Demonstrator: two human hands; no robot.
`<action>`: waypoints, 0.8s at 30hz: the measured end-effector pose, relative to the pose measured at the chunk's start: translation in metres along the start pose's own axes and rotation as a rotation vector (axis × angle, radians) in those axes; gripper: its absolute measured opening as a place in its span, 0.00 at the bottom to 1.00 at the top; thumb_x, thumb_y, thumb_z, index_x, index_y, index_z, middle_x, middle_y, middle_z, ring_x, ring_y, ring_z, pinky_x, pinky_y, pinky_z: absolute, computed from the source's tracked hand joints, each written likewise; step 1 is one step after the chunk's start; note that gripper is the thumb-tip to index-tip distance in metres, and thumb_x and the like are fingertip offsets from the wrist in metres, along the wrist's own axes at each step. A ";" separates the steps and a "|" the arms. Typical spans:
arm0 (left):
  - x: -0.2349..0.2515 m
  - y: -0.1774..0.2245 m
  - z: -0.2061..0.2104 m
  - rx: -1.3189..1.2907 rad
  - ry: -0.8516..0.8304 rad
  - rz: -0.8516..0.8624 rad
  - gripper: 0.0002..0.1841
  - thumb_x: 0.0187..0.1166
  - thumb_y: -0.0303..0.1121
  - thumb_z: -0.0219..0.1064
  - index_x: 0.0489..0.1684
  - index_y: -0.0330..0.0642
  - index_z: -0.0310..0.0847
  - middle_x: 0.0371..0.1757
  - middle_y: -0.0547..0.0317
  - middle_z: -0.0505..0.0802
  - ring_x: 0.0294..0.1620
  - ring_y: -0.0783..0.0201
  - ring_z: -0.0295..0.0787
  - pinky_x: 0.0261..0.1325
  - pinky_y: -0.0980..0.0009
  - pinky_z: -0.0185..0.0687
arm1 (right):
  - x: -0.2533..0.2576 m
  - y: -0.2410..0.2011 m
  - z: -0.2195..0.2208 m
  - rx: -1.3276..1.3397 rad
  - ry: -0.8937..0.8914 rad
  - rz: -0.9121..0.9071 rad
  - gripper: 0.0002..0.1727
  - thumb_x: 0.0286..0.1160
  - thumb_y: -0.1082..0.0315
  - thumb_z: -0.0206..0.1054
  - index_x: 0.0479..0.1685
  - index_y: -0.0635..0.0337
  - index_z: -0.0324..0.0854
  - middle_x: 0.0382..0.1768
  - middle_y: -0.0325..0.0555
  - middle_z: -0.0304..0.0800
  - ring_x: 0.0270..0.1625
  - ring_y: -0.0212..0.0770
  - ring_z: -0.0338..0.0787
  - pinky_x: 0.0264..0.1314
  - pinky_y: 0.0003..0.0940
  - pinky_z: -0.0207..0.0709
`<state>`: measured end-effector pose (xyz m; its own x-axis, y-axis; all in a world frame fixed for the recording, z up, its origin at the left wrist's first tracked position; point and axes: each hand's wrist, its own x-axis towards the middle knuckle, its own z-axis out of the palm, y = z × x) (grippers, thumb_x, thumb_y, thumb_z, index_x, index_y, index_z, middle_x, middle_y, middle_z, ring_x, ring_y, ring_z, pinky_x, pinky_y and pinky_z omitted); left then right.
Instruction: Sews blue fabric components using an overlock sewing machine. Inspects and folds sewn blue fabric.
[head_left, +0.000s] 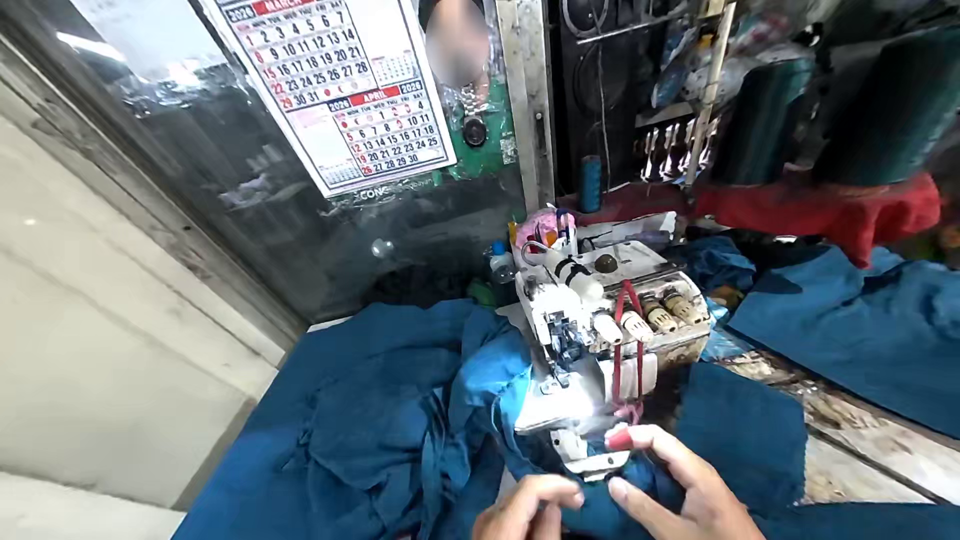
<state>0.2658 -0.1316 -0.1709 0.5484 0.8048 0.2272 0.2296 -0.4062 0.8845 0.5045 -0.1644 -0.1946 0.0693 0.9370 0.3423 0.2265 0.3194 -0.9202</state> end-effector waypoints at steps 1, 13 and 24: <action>0.012 0.002 0.001 0.088 -0.021 0.068 0.18 0.84 0.21 0.55 0.63 0.44 0.87 0.60 0.62 0.93 0.43 0.70 0.91 0.43 0.69 0.91 | 0.000 -0.012 -0.004 0.051 -0.082 -0.029 0.20 0.73 0.69 0.76 0.63 0.61 0.84 0.58 0.45 0.92 0.58 0.40 0.91 0.63 0.41 0.88; 0.007 0.013 -0.167 0.721 -0.102 -0.164 0.19 0.82 0.57 0.65 0.45 0.53 0.89 0.36 0.61 0.94 0.24 0.62 0.89 0.27 0.54 0.89 | -0.008 -0.042 -0.015 -0.146 -0.455 0.204 0.14 0.83 0.54 0.69 0.47 0.54 0.92 0.33 0.39 0.96 0.30 0.35 0.94 0.34 0.38 0.92; 0.053 -0.084 -0.092 0.736 0.280 -0.107 0.17 0.79 0.46 0.70 0.61 0.52 0.88 0.58 0.55 0.90 0.44 0.59 0.91 0.47 0.53 0.91 | -0.029 0.008 0.025 0.283 -0.149 0.505 0.12 0.79 0.66 0.72 0.56 0.61 0.87 0.37 0.50 0.96 0.29 0.47 0.94 0.28 0.42 0.91</action>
<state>0.2010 -0.0150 -0.1959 0.2932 0.8948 0.3368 0.7955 -0.4237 0.4331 0.4803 -0.1856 -0.2170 -0.0406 0.9860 -0.1618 -0.0682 -0.1643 -0.9841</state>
